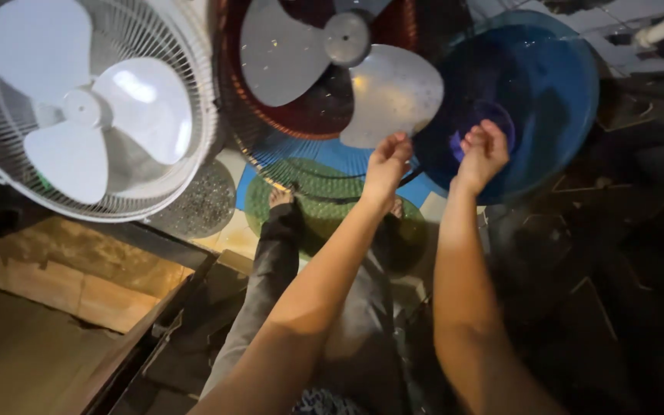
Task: The person is washing and rinsing various parts of electric fans, including grilles and blades, in a bathroom.
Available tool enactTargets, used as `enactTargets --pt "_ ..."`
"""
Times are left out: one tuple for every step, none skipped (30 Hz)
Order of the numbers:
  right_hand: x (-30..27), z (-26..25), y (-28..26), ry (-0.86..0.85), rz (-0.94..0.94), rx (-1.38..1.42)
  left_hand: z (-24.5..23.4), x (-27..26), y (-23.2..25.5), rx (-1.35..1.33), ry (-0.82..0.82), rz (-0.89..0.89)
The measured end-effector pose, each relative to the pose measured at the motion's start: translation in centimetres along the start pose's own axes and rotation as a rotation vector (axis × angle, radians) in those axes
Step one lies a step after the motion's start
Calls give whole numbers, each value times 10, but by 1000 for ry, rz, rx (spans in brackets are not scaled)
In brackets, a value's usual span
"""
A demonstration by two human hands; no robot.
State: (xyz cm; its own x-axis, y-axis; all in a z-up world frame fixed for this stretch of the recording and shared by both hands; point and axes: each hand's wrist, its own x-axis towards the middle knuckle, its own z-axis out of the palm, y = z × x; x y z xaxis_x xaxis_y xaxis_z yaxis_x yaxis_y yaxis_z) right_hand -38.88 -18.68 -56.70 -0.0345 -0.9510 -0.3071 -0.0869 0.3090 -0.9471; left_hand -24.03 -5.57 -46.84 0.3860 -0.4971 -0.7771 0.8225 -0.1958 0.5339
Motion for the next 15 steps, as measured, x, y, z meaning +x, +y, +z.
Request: enactTargets --pt "19 -19 34 9 4 5 6 -11 9 10 -2 -3" --pt "38 -39 71 -41 -113 -225 12 -20 18 39 -14 -31" --pt "56 -58 108 -91 -227 -455 17 -29 26 68 -25 -59" --pt "56 -61 107 -87 -219 -454 22 -31 28 75 -24 -65" --pt "55 -63 106 -155 -241 -796 25 -33 31 69 -17 -88" --pt "52 -64 104 -233 -259 -1133 27 -37 35 62 -5 -109" --pt "53 -68 116 -236 -250 -1130 23 -34 27 68 1 -113" --pt "57 -69 127 -227 -50 -1114 19 -30 21 43 -22 -66" --pt "60 -70 136 -220 150 -1091 14 -28 17 18 -46 -19" --pt "70 -82 159 -226 149 -1087 14 -22 11 20 -42 -15" --pt "77 -93 181 -333 85 -1165 12 -17 5 15 -81 30" --pt "82 -102 204 -448 19 -1241 8 -14 1 10 -113 76" --pt "80 -103 200 -461 17 -1235 8 -9 -3 11 -101 83" --pt "77 -105 194 -252 104 -994 7 -7 -8 31 -116 129" --pt "72 -106 187 -49 191 -748 6 -6 -12 51 -131 175"
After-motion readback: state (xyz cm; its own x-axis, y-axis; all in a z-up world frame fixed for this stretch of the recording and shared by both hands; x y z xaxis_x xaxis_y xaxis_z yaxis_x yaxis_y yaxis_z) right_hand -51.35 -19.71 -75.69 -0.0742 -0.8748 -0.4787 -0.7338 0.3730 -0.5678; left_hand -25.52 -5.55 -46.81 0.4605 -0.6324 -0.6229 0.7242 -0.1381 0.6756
